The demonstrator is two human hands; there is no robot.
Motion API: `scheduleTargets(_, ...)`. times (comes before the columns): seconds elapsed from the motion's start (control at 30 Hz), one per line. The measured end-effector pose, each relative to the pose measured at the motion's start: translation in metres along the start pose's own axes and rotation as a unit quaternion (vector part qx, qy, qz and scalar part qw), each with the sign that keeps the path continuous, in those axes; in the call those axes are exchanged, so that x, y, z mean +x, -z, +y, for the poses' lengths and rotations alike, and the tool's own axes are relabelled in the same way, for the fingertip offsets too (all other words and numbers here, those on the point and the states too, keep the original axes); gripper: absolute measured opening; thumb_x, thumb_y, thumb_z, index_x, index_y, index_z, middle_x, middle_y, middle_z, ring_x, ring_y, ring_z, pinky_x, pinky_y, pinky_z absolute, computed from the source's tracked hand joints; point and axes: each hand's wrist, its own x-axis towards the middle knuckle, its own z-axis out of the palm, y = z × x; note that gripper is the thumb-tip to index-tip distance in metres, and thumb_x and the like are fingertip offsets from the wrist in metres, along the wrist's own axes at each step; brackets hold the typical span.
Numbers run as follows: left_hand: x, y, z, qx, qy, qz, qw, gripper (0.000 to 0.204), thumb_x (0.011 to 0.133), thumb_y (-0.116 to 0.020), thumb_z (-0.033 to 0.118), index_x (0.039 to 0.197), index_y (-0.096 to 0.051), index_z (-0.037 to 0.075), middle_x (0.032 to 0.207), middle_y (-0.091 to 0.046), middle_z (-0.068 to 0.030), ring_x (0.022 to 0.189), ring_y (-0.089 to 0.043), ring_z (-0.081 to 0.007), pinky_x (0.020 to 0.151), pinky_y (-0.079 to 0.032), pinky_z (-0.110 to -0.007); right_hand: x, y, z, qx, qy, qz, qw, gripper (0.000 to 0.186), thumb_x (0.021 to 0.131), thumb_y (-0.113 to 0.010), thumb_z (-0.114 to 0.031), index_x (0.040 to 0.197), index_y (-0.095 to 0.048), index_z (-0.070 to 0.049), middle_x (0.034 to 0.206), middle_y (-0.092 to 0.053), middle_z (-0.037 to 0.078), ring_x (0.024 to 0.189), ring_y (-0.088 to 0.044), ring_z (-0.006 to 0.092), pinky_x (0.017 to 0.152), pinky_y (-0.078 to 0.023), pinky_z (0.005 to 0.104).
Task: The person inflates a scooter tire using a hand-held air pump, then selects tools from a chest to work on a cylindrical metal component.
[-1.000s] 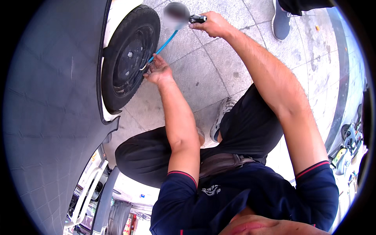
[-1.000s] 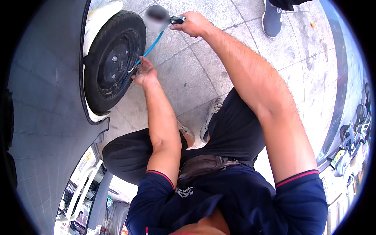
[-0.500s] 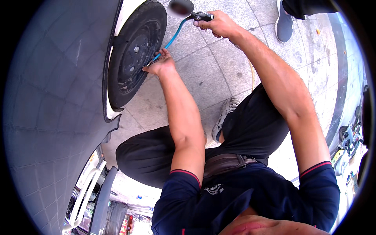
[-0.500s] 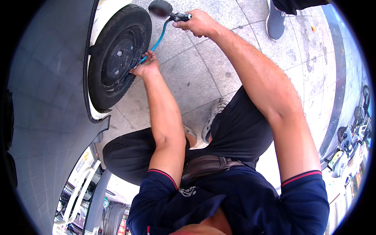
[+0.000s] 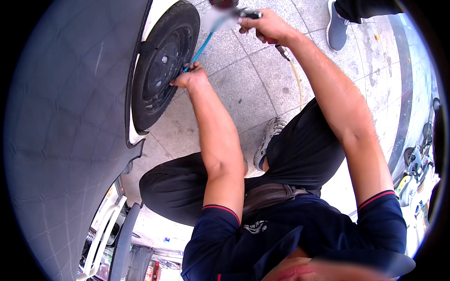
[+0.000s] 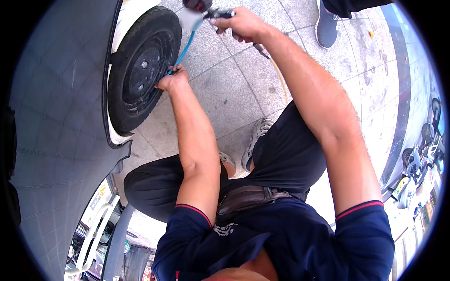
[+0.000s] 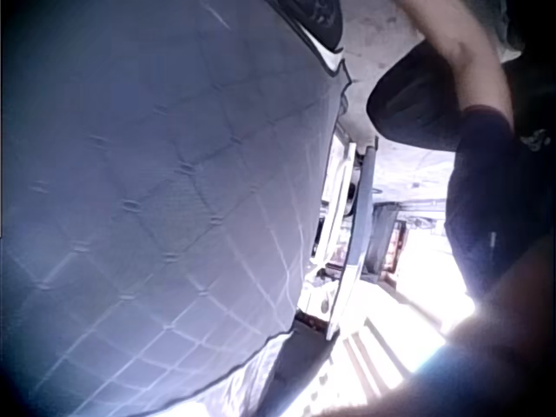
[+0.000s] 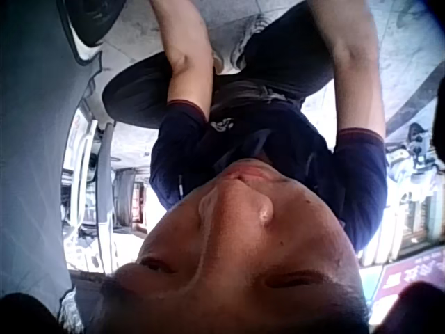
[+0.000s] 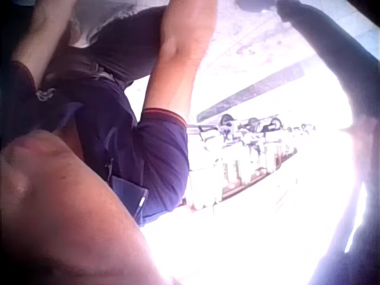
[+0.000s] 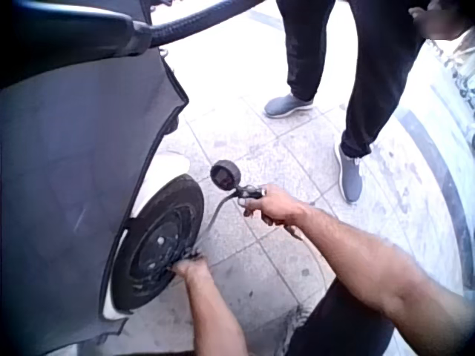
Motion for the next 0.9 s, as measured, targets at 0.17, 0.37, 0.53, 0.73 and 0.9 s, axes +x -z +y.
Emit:
scheduleTargets(0.17,-0.014,0.009,0.004,0.109,0.018,-0.027,0.994,0.066,0.096,-0.020,0.075,0.083,-0.048,0.017,0.070,-0.045,-0.0004,0.053,-0.031,-0.0154,0.054,-0.028,-0.034,-0.006,0.004,-0.006,-0.006,-0.005,-0.036,0.999,0.035,0.092,-0.076,-0.040,0.093,-0.073,-0.006,0.078,-0.072,0.002,0.045,-0.050,0.0050,0.038,-0.036,0.0241)
scheduleTargets(0.37,-0.001,0.006,0.002,0.097,-0.040,0.028,0.994,0.066,0.099,-0.014,0.073,0.077,-0.040,0.016,0.064,-0.041,0.0002,0.049,-0.027,-0.0142,0.050,-0.025,-0.032,-0.003,-0.005,0.001,-0.045,-0.018,-0.043,0.998,0.036,0.093,-0.076,-0.041,0.094,-0.073,-0.005,0.079,-0.073,0.003,0.043,-0.049,0.0051,0.037,-0.035,0.0245)
scheduleTargets(0.53,-0.008,0.006,-0.001,0.150,-0.032,0.031,0.988,0.065,0.100,-0.012,0.072,0.077,-0.040,0.017,0.064,-0.045,0.0004,0.049,-0.026,-0.0138,0.051,-0.024,-0.031,0.001,0.020,0.004,0.016,-0.020,-0.039,0.999,0.037,0.091,-0.077,-0.043,0.090,-0.073,-0.006,0.080,-0.074,0.002,0.044,-0.047,0.0039,0.036,-0.032,0.0228)
scheduleTargets(0.73,0.000,0.011,-0.001,0.150,-0.052,0.036,0.987,0.067,0.099,-0.011,0.075,0.079,-0.042,0.019,0.066,-0.049,0.0006,0.050,-0.024,-0.0140,0.051,-0.023,-0.030,-0.010,0.013,-0.002,-0.040,-0.039,-0.032,0.998,0.034,0.092,-0.076,-0.042,0.087,-0.072,-0.009,0.073,-0.070,-0.001,0.043,-0.047,0.0038,0.036,-0.032,0.0232)
scheduleTargets(0.9,-0.002,0.018,-0.006,0.184,-0.071,0.012,0.980,0.067,0.099,-0.012,0.076,0.080,-0.042,0.019,0.067,-0.048,0.0009,0.050,-0.024,-0.0139,0.052,-0.022,-0.030,-0.009,0.010,0.001,-0.062,-0.016,-0.020,0.998,0.033,0.092,-0.076,-0.039,0.089,-0.073,-0.007,0.070,-0.068,0.001,0.043,-0.047,0.0049,0.035,-0.032,0.0244)
